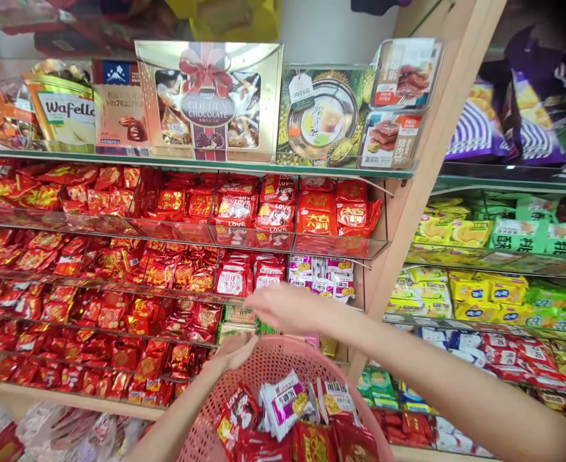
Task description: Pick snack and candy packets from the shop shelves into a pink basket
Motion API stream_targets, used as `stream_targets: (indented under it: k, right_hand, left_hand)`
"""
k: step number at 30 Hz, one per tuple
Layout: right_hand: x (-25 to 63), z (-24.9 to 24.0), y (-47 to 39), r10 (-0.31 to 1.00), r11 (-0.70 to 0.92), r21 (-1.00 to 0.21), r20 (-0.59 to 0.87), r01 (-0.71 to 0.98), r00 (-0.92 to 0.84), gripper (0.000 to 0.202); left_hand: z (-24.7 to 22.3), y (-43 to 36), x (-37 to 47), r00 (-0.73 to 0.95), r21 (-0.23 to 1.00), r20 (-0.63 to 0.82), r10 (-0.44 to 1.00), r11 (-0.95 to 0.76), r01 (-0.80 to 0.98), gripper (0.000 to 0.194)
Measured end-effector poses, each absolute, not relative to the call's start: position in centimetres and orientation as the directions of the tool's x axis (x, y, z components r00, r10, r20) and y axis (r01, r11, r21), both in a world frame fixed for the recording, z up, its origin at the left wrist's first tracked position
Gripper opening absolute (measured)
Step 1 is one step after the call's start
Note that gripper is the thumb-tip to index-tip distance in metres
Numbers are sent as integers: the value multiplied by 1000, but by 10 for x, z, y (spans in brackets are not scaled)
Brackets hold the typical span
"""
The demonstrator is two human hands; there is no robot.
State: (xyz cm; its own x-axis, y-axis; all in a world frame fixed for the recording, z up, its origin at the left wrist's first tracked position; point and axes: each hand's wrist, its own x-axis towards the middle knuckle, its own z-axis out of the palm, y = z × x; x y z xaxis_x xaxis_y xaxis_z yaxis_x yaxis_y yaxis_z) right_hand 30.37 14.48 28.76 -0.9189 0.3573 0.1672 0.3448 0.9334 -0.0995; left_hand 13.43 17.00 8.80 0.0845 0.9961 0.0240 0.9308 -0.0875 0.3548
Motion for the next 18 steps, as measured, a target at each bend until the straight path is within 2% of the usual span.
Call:
stream_targets:
  k: [2,5,8,10,12,14,16,18]
  right_hand:
    - [305,328,157,390,910,18,311,415,-867,22]
    - [303,376,183,428,848,61,508,527,-748,22]
    - [292,403,213,499,779,-62,664,624,-556,15]
    - [279,411,230,590,727,-243,699,642,-404,9]
    - [264,414,240,748,637,-543,608,547,-267,7]
    - [249,414,245,898,437,-839,392,325,-199,9]
    - [236,413,247,957,240,-963,212,126,-199,8]
    - [225,412,247,967,155,-988,147,25,-208,8]
  left_hand:
    - [86,169,133,77,356,11,997,-76,931,58]
    - [85,167,131,65,380,-1,998,-59,923,57]
    - [86,165,130,60,380,-12,998,-51,924,57]
    - [86,164,128,61,376,-13,998,-52,925,56]
    - [84,164,125,63,385,-6,998,-56,921,55]
    - [81,164,122,59,403,-1,998,-54,914,54]
    - [78,163,118,42,420,0,999,-39,907,54]
    - [75,163,114,25,433,-3,1000,-21,901,54]
